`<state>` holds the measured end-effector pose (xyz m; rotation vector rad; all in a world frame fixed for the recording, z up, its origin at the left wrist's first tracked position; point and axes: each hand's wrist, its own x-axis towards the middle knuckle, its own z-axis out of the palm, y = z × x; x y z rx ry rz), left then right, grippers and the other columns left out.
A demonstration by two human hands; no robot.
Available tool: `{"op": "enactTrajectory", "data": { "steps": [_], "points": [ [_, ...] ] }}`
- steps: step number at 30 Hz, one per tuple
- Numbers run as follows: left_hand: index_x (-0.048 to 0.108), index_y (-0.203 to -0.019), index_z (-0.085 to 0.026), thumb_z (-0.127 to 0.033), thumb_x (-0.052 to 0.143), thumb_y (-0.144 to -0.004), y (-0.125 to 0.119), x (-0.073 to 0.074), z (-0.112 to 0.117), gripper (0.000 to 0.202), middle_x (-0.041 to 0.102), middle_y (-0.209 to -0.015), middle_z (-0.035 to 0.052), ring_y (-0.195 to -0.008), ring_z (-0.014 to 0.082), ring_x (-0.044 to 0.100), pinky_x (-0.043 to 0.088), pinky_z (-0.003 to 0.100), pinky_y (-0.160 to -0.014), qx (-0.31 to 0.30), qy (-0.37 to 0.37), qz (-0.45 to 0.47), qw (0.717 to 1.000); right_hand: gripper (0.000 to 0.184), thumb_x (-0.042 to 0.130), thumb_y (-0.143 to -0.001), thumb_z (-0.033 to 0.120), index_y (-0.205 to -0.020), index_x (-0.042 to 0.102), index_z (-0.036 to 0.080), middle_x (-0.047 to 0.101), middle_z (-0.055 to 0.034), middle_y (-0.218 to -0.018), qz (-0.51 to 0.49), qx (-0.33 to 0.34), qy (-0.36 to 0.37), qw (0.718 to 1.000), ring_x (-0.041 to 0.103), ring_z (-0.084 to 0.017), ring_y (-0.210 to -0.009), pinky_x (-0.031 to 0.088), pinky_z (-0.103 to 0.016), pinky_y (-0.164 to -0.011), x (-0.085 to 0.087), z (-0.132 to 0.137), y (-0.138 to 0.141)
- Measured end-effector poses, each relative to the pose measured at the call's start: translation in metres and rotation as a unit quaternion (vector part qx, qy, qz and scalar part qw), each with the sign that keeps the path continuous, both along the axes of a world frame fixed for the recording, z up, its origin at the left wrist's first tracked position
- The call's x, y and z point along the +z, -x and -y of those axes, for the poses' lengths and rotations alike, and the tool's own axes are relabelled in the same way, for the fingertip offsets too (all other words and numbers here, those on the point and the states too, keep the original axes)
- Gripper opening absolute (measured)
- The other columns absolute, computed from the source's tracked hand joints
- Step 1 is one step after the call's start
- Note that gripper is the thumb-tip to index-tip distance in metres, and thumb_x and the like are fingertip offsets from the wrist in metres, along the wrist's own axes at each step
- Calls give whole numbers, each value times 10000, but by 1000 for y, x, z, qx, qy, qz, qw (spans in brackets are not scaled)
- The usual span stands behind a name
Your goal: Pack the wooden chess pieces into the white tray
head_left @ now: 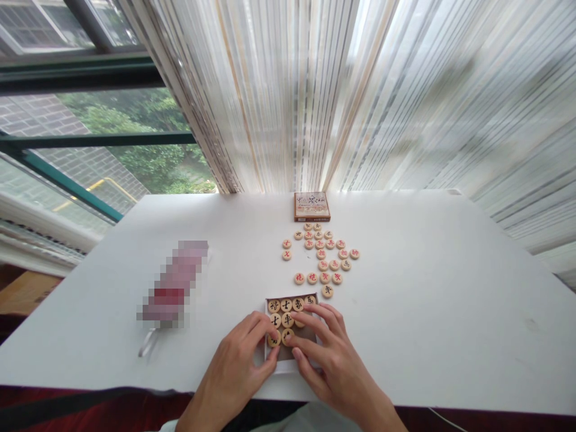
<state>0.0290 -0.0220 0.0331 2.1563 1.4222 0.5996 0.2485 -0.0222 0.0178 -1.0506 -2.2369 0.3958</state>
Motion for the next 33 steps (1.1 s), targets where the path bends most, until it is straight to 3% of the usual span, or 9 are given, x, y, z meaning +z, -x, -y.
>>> {"op": "enactTrajectory", "data": {
  "steps": [7, 14, 17, 21, 23, 26, 29, 33],
  "points": [
    [588, -893, -235, -62, 589, -853, 0, 4, -3, 178, 639, -907, 14, -873, 204, 625, 527, 329, -801, -19, 7, -10, 1000, 271, 601, -905, 115, -1086, 710, 284, 642, -44, -1302, 2, -9, -7, 1000, 483, -314, -1308, 395, -605, -1100, -2, 0, 1],
    [618, -952, -242, -111, 610, -882, 7, 6, -1, 148, 659, -980, 26, -912, 197, 642, 542, 314, -823, -30, 6, 11, 999, 271, 607, -903, 110, -1088, 705, 282, 641, -49, -1293, -13, -12, -17, 1000, 484, -309, -1300, 406, -587, -1094, -2, 0, 1],
    [619, -1077, -251, -204, 623, -923, 16, 6, -2, 161, 649, -1090, 45, -858, 178, 642, 548, 303, -781, 22, -47, 41, 998, 273, 606, -903, 99, -1095, 704, 266, 651, -65, -1255, -51, -25, -26, 998, 505, -298, -1272, 437, -555, -1075, -2, 0, 1],
    [608, -1119, -242, -262, 588, -967, 16, 4, -13, 156, 629, -1118, 52, -821, 166, 627, 536, 316, -769, 158, -133, 101, 973, 217, 596, -912, 96, -1038, 711, 230, 664, -89, -1183, -97, -59, -24, 993, 534, -285, -1233, 504, -487, -1018, -3, -1, 2],
    [607, -1133, -244, -277, 576, -976, 10, 1, -19, 163, 625, -1145, 56, -866, 175, 636, 541, 327, -794, 172, -134, 119, 969, 211, 590, -915, 94, -1018, 713, 230, 666, -88, -1169, -106, -66, -16, 992, 539, -279, -1224, 522, -463, -1001, -3, -1, 1],
    [587, -1184, -262, -298, 585, -968, 5, -7, -20, 220, 603, -1260, 72, -1022, 214, 645, 557, 352, -848, 132, -104, 100, 981, 220, 585, -916, 99, -1020, 716, 242, 661, -82, -1192, -100, -64, -10, 993, 528, -282, -1240, 524, -460, -1006, -3, 0, 0],
    [536, -1275, -279, -295, 582, -960, 7, -19, -10, 318, 534, -1409, 87, -1281, 264, 548, 542, 401, -980, 100, -77, 72, 989, 268, 596, -908, 111, -1084, 714, 275, 624, -68, -1294, -62, -32, -11, 997, 475, -303, -1305, 483, -515, -1054, -1, 1, -1],
    [473, -1359, -290, -264, 531, -976, 14, -32, 3, 388, 510, -1458, 89, -1345, 258, 514, 493, 447, -1091, 101, -64, 62, 991, 377, 624, -891, 130, -1211, 678, 323, 537, -40, -1436, 6, 23, -13, 1000, 387, -332, -1391, 384, -608, -1123, 1, 1, -1]
  ]
}}
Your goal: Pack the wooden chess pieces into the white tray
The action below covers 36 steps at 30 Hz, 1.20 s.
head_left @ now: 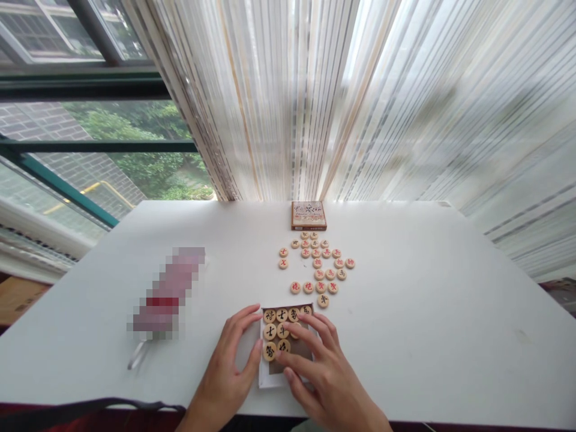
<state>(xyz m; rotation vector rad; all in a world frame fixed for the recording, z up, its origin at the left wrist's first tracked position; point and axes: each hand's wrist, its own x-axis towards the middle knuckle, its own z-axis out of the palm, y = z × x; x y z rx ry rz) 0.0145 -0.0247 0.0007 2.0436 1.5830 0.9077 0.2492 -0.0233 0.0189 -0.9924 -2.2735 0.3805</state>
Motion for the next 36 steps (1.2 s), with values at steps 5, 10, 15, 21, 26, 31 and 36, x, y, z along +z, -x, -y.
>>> {"op": "enactTrajectory", "data": {
  "steps": [5, 10, 15, 21, 26, 31, 36],
  "points": [
    [461, -1377, -294, -232, 558, -940, -1, 0, 1, 452, 483, -1500, 82, -1388, 269, 481, 463, 469, -1133, -19, 0, -26, 999, 427, 651, -885, 158, -1265, 656, 353, 469, -21, -1520, 42, 15, 1, 999, 367, -339, -1419, 351, -628, -1147, 0, -1, 1],
    [447, -1384, -300, -217, 544, -945, -4, 0, 1, 458, 473, -1510, 79, -1386, 271, 478, 457, 495, -1130, -24, -1, -53, 998, 427, 660, -886, 178, -1274, 656, 357, 497, -41, -1497, 42, 11, -10, 999, 398, -338, -1404, 357, -633, -1142, 3, -1, 3],
    [456, -1375, -295, -219, 541, -947, -4, -1, 2, 443, 476, -1506, 86, -1381, 282, 480, 455, 499, -1121, -20, -3, -59, 998, 410, 647, -902, 186, -1264, 656, 378, 510, -28, -1479, 27, 6, -5, 1000, 402, -328, -1399, 367, -630, -1136, 5, -2, 4],
    [436, -1383, -295, -217, 522, -961, -5, -1, 1, 437, 463, -1513, 84, -1391, 272, 464, 441, 500, -1127, -24, -1, -67, 997, 350, 595, -887, 88, -1168, 683, 278, 557, -63, -1405, -4, -27, -16, 999, 393, -316, -1400, 367, -590, -1155, -2, 1, 3],
    [453, -1376, -284, -223, 543, -949, -6, 0, 1, 440, 471, -1508, 90, -1382, 280, 473, 453, 491, -1114, -20, -10, -72, 997, 272, 588, -901, 92, -1070, 701, 273, 604, -57, -1330, -24, -48, -19, 998, 428, -308, -1362, 368, -602, -1147, -4, 1, 5],
    [469, -1362, -283, -231, 553, -943, -7, 2, 1, 430, 485, -1496, 92, -1362, 286, 497, 468, 493, -1101, -16, -11, -73, 997, 313, 592, -908, 106, -1137, 693, 294, 607, -53, -1325, -23, -47, -19, 998, 437, -308, -1350, 380, -610, -1135, -4, -1, 6],
    [447, -1371, -285, -265, 549, -963, -6, -2, -1, 421, 473, -1500, 109, -1365, 294, 488, 458, 519, -1105, -17, -8, -63, 998, 322, 592, -897, 99, -1150, 684, 275, 602, -72, -1323, -21, -50, -17, 998, 441, -314, -1350, 403, -592, -1129, -6, -1, 3]
  ]
}}
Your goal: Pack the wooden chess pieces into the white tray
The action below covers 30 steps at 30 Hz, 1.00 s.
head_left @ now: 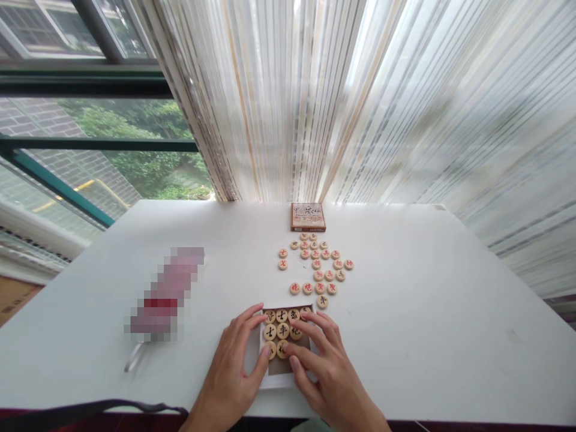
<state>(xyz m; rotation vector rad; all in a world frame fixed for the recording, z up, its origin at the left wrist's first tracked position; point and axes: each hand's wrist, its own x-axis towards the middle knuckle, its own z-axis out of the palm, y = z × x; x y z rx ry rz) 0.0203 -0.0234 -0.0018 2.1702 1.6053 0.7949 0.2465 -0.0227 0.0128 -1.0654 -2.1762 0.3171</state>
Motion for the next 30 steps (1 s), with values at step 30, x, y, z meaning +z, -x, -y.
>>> {"op": "enactTrajectory", "data": {
  "steps": [30],
  "points": [
    [537, -1308, -267, -251, 448, -1007, -7, 1, -18, 314, 570, -1408, 94, -1315, 265, 546, 480, 482, -1098, 19, -37, 66, 997, 225, 505, -992, 173, -1054, 709, 243, 647, -108, -1185, -160, -107, 42, 980, 620, -262, -1155, 563, -443, -982, 1, -2, -10]
  ]
}}
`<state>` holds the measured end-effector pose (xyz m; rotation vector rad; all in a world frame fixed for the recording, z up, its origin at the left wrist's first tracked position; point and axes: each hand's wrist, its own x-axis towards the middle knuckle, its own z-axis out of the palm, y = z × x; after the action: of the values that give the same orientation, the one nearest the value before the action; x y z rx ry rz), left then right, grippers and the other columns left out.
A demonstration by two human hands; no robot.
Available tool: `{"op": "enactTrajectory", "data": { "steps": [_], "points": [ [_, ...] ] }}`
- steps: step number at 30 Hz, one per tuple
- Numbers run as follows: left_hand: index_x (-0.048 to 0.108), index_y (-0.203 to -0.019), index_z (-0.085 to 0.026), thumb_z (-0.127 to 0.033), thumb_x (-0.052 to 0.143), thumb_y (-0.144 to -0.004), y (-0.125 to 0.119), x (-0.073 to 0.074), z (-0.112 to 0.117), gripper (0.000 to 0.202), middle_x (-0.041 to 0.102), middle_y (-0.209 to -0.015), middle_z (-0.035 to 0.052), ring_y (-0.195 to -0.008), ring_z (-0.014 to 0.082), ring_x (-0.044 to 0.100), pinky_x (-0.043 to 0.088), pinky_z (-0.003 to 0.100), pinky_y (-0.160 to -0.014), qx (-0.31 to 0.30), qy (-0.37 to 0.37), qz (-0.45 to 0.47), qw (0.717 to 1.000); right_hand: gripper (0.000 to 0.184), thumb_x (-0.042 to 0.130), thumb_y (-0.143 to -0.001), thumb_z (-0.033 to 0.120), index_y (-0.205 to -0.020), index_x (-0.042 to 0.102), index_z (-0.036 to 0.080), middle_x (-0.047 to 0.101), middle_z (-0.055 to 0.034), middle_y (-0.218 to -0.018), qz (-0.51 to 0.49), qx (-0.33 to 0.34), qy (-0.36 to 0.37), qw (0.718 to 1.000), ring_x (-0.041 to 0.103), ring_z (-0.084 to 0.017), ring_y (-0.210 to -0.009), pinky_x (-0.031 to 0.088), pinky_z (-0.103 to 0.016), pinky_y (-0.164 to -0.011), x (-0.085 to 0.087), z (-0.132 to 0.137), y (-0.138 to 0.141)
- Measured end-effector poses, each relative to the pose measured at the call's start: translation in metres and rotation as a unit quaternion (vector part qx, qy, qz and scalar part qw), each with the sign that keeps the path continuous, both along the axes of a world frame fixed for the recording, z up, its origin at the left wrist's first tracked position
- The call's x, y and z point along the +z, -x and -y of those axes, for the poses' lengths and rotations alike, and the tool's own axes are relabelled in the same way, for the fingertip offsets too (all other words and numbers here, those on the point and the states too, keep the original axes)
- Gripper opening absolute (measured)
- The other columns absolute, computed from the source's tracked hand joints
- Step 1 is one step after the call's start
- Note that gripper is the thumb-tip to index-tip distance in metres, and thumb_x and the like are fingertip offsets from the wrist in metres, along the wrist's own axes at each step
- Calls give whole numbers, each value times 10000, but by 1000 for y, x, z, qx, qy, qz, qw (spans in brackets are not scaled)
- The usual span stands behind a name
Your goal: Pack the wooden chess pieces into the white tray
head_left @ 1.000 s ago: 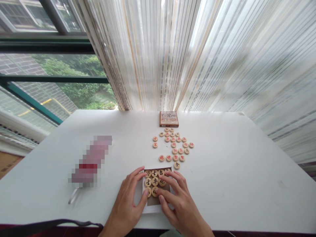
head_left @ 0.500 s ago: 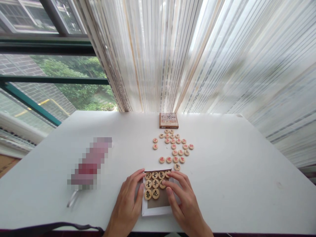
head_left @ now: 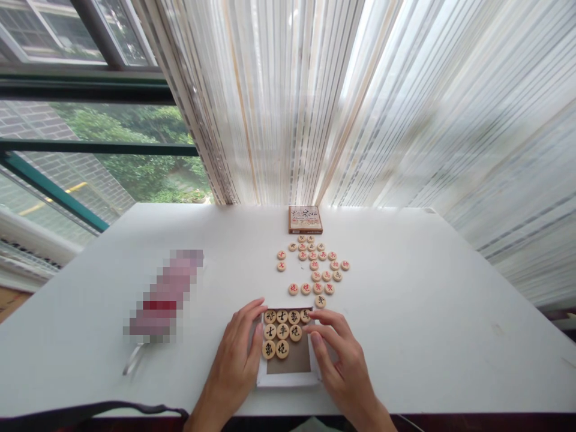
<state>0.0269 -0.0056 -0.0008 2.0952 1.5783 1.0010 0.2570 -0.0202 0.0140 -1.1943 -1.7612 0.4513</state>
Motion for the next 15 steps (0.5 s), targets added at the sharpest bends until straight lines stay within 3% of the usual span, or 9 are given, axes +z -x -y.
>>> {"op": "enactTrajectory", "data": {
  "steps": [6, 9, 11, 15],
  "points": [
    [542, -1319, -265, -289, 441, -1019, -14, 46, -42, 317, 540, -1433, 89, -1343, 257, 510, 467, 464, -1100, -7, -27, 69, 997, 186, 554, -998, 269, -1070, 725, 253, 712, -87, -1097, 5, -7, 27, 1000, 691, -250, -1047, 604, -404, -914, 37, -34, -47],
    [577, -1282, -251, -299, 466, -1010, -23, 71, -74, 298, 579, -1388, 97, -1242, 249, 584, 530, 412, -986, -28, -46, 122, 991, 194, 559, -995, 319, -1055, 729, 246, 732, -87, -1026, 31, -2, 22, 999, 704, -231, -883, 616, -309, -617, 52, -68, -65],
    [600, -1249, -229, -289, 475, -1000, -28, 80, -99, 285, 615, -1342, 98, -1182, 235, 618, 543, 382, -944, -58, -42, 146, 987, 194, 565, -987, 328, -1037, 731, 239, 735, -80, -970, 53, 7, 10, 999, 681, -200, -768, 543, -254, -463, 52, -90, -69],
    [671, -1121, -200, -301, 500, -981, -24, 79, -149, 243, 690, -1213, 86, -1102, 218, 658, 551, 341, -906, -64, -32, 149, 986, 184, 566, -976, 293, -1019, 732, 227, 727, -76, -948, 57, 4, -44, 997, 671, -188, -756, 511, -238, -435, 35, -123, -70]
  ]
}}
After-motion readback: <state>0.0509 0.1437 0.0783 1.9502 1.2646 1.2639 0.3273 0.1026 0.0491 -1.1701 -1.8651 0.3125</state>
